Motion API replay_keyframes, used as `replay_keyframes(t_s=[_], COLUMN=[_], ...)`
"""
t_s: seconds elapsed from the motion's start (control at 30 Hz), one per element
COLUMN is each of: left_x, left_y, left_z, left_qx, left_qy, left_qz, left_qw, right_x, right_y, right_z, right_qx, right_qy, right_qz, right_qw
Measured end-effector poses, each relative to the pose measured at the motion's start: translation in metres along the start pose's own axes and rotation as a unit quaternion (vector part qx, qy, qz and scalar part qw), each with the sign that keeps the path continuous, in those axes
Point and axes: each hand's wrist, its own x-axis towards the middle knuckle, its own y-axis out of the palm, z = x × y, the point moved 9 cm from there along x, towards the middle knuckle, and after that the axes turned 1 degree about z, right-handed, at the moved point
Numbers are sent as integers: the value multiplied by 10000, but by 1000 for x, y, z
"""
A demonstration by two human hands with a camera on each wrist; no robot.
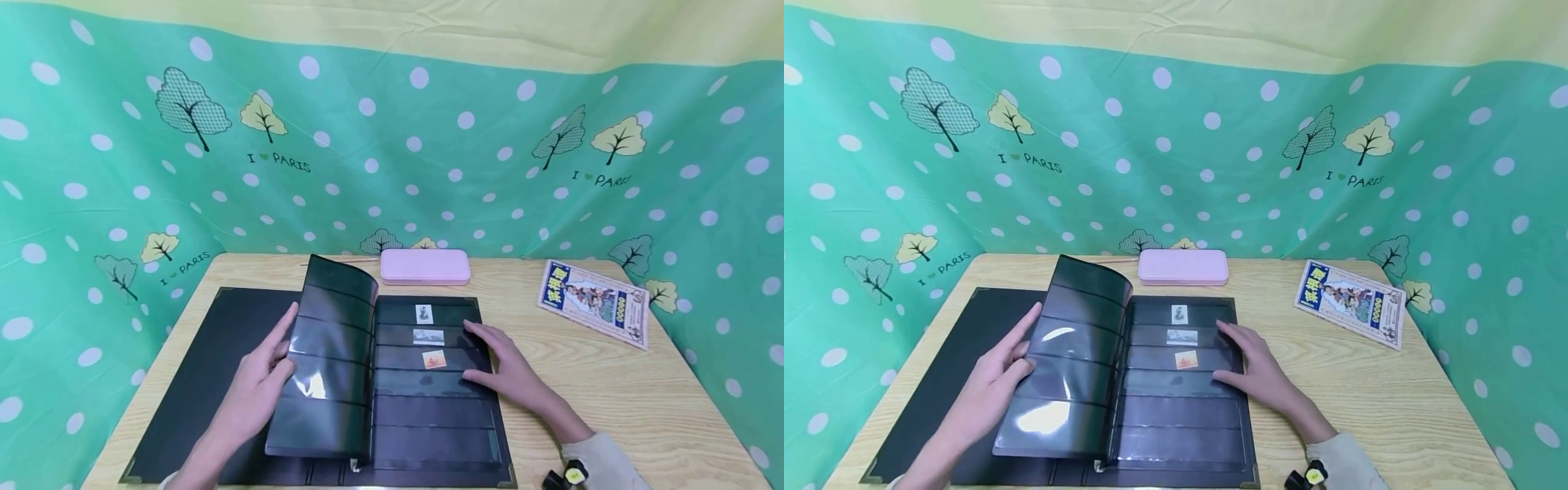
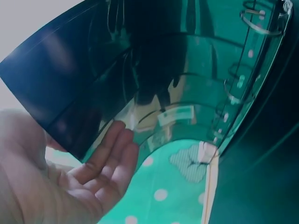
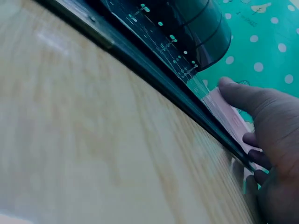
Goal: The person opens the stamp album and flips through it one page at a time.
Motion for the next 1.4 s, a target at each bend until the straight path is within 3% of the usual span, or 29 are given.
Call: replay_keyframes(t_s=[0.2,0.57,1.0,1.17,1.27,1.4], left_x=[-2,-7,-9,-10,-13,-16], left_y=[-11,-30,-34,-42,-47,-53], left_z=[3,10,-1,-4,-6,-7], left_qx=[309,-16,-637,-953,-908,-510], left_qy=[232,142,620,569,509,487], left_qz=[-170,-453,-943,-1018,-997,-899], left_qw=[9991,9989,9916,9886,9896,9935], right_x=[0,1,0,0,-1,-1], right_y=[5,6,8,9,8,6], right_z=[2,3,4,3,3,4], right_qx=[-759,-871,-900,-926,-947,-911], right_qy=[-199,-175,-164,-160,-164,-233], right_qz=[153,177,193,202,178,112], right_qw=[9968,9959,9956,9954,9952,9955])
